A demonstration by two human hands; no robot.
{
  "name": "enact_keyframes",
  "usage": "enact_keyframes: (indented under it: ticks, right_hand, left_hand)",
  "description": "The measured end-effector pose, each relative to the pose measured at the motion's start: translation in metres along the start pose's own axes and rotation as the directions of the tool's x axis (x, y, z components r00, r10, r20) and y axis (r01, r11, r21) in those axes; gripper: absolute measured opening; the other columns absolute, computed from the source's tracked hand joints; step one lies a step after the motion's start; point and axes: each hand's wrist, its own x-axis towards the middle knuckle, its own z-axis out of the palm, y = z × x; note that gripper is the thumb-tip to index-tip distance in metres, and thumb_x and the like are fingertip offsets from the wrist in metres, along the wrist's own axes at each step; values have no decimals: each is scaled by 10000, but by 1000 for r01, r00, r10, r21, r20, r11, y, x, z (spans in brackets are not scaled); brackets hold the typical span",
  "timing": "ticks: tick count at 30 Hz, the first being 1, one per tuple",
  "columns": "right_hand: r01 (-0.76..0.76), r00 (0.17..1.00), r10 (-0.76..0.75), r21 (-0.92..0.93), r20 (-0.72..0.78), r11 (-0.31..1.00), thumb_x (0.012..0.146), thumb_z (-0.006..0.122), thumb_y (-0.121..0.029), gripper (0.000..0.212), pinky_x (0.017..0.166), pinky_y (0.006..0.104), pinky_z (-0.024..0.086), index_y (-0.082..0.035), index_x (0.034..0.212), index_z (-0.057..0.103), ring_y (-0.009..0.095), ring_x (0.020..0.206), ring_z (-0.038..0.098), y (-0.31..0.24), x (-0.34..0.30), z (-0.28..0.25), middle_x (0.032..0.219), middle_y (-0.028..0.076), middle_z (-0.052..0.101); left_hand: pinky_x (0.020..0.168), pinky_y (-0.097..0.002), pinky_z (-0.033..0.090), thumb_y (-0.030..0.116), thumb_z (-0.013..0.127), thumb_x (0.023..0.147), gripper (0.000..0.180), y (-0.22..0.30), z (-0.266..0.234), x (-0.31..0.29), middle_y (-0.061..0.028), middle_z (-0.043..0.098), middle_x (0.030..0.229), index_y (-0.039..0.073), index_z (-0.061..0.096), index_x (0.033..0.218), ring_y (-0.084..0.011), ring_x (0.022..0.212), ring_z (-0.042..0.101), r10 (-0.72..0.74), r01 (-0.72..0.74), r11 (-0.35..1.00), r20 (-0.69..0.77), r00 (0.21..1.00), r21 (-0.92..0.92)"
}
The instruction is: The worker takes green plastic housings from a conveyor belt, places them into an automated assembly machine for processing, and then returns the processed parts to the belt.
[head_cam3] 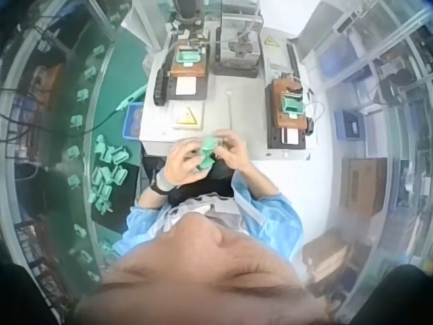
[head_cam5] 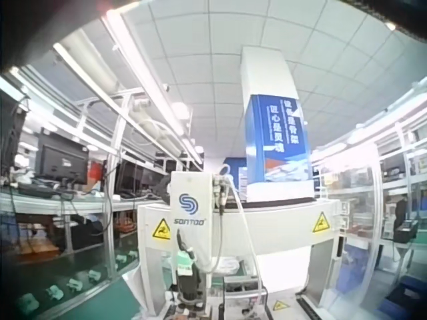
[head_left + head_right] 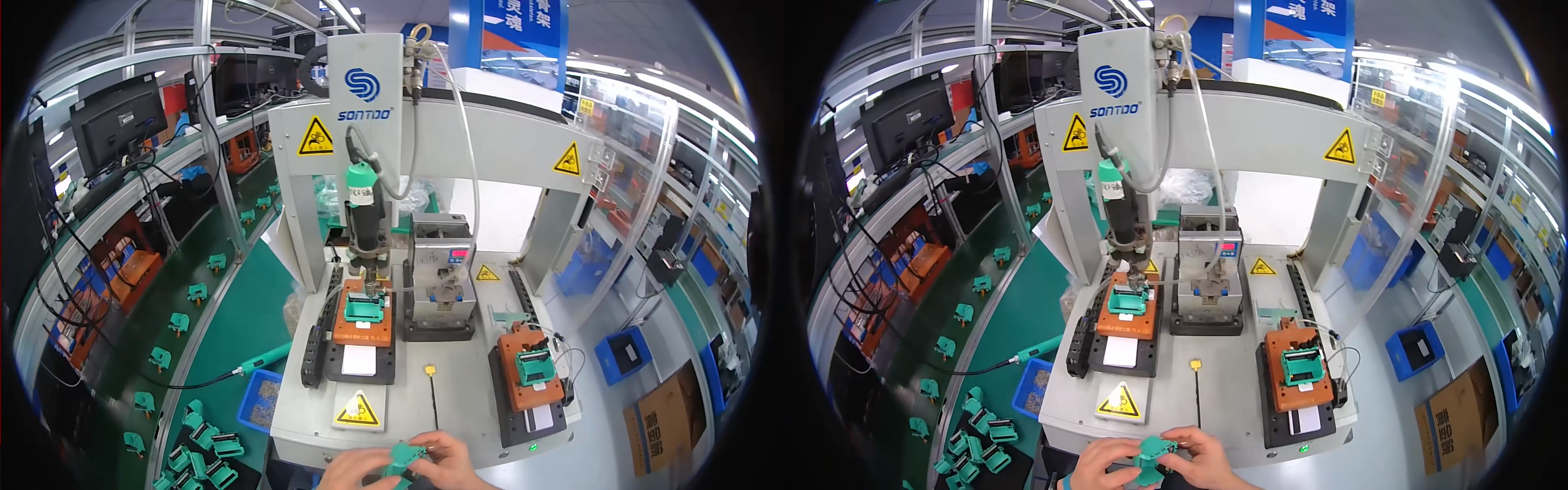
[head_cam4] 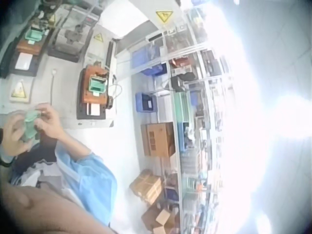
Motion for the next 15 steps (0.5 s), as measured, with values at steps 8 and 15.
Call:
enact_keyframes:
  ticks: [8, 15]
  right_hand:
    - [239, 863, -305, -208, -403, 949, 862, 636, 49, 311, 741, 252, 519, 90, 1161, 562, 144, 843, 648, -1, 24, -56, 949, 112, 673]
    - [186, 870, -327, -368, -369, 911, 870, 628, 29, 350, 778, 257, 494, 80, 1212, 573, 122, 865, 617, 12, 24, -59, 957, 95, 664]
  left_hand:
    - [749, -424, 480, 296, 863, 615, 529, -13, -8, 21, -168, 596, 991, 35, 569, 968, -349, 843, 587, -212, 238, 965, -203, 956, 111]
    - [829, -422, 479, 183, 822, 636, 507, -33, -12, 15, -175, 601, 1073, 7, 570, 1038, -346, 971, 571, -312, 329, 938, -146, 939, 112]
